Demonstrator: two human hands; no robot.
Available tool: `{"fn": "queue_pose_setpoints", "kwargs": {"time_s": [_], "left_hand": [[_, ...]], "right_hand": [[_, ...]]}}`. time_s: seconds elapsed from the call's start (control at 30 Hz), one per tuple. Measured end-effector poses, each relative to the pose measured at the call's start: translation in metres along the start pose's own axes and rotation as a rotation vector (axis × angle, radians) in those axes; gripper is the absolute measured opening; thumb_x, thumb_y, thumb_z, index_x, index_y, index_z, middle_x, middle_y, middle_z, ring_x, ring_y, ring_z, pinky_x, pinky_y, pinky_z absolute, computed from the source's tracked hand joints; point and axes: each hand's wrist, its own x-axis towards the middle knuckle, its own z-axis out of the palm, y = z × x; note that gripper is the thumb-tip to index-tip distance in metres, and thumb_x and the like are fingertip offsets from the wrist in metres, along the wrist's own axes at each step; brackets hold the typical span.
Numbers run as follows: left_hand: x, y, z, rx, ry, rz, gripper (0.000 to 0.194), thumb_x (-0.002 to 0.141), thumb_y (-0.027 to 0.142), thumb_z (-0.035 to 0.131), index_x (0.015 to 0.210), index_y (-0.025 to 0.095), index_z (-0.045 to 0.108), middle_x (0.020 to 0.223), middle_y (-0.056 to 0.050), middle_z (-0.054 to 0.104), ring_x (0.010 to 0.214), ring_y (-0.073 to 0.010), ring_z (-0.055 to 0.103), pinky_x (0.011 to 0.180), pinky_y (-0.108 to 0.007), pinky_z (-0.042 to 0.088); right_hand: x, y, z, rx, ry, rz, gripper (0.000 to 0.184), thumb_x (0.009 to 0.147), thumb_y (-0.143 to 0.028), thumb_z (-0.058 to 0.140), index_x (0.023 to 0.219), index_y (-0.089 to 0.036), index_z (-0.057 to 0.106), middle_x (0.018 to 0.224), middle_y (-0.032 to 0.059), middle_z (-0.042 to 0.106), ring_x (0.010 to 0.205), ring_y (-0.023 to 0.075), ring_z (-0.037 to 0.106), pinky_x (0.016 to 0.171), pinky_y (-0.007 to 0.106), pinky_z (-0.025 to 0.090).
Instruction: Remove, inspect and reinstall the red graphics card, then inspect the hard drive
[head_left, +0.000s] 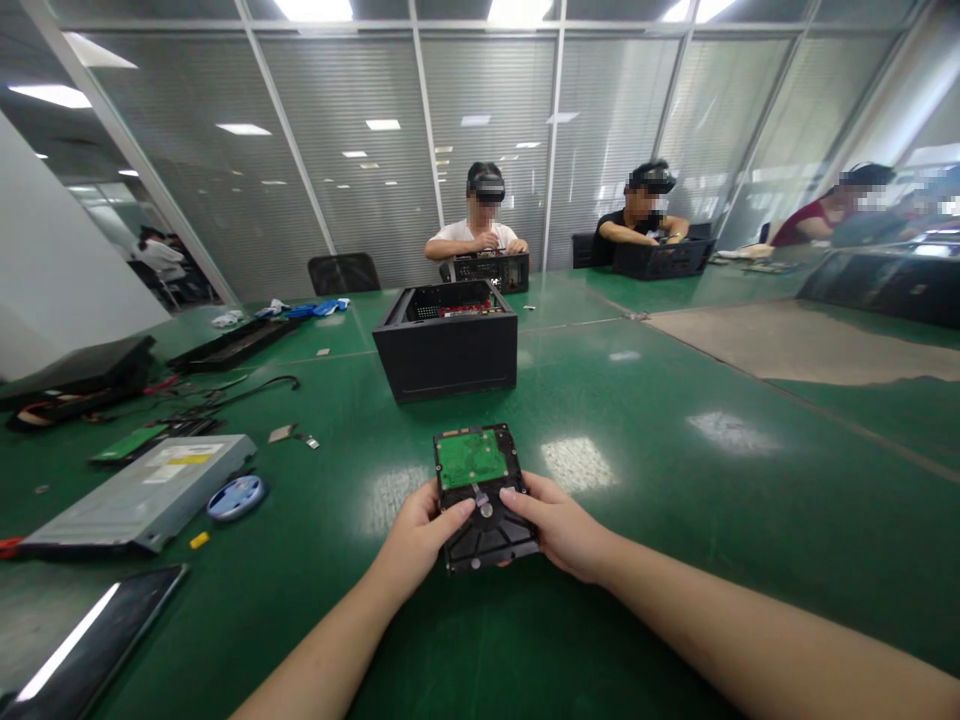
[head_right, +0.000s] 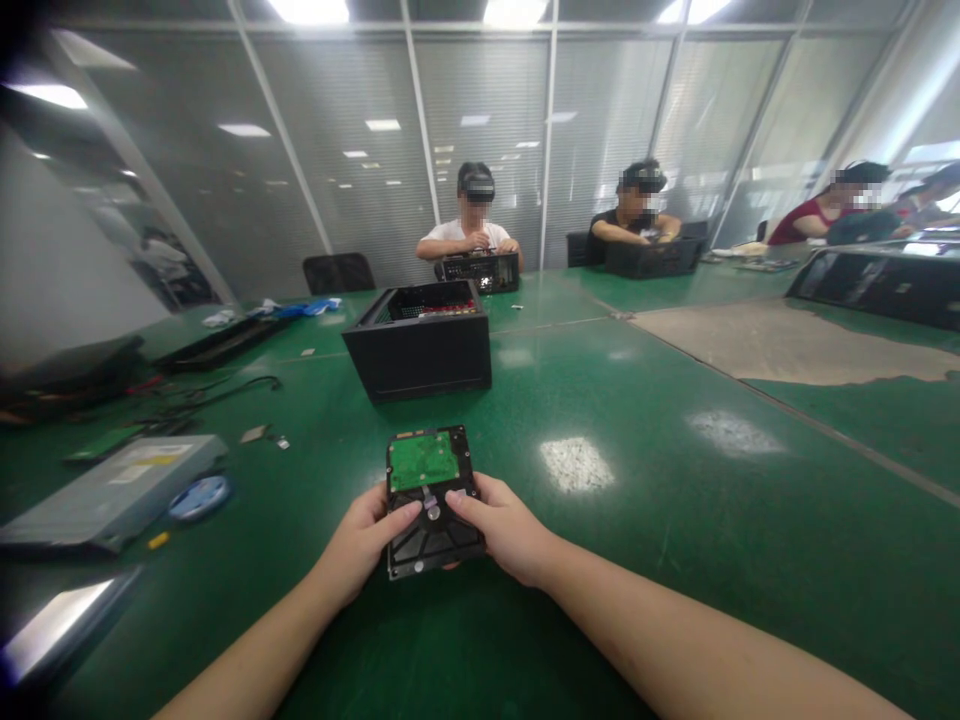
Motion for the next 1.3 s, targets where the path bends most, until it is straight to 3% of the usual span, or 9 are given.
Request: {"fn": "queue_pose_setpoints", "kwargs": {"time_s": [0.83,1.3], "left_hand": [[-0.0035,-0.0006,0.0024,0.117,0.013,0.119,0.037,0.082,0.031,0.068,0.114,0.014,0.064,0.112,-0.008,0.072,0.103,-0.0263,0.065,0.091,-0.036,0.05],[-0.0007,-0.0034,-0.0007,0.126,0.009,0.073,0.039,0.083,0.035,0.068,0.115,0.013,0.061,0.107,-0.008,0.072,0.096,-0.0247,0.066,0.085,-0.035,0.051]], "right_hand": [[-0.0032,-0.0006,0.0002,-0.161,-0.015,-0.037,0.031,0.088,-0.034,0.065,0.115,-0.022,0.056,0.097,0.0042,0.069,0.071,0.0183,0.067,0.063,0.035,0.057],[-0.0022,-0.0003,-0.0009,-0.123,-0.01,-0.046,0.031,0.086,-0.032,0.067,0.112,-0.018,0.055,0.092,0.0039,0.068,0.067,0.0165,0.066,0.059,0.033,0.057]]}}
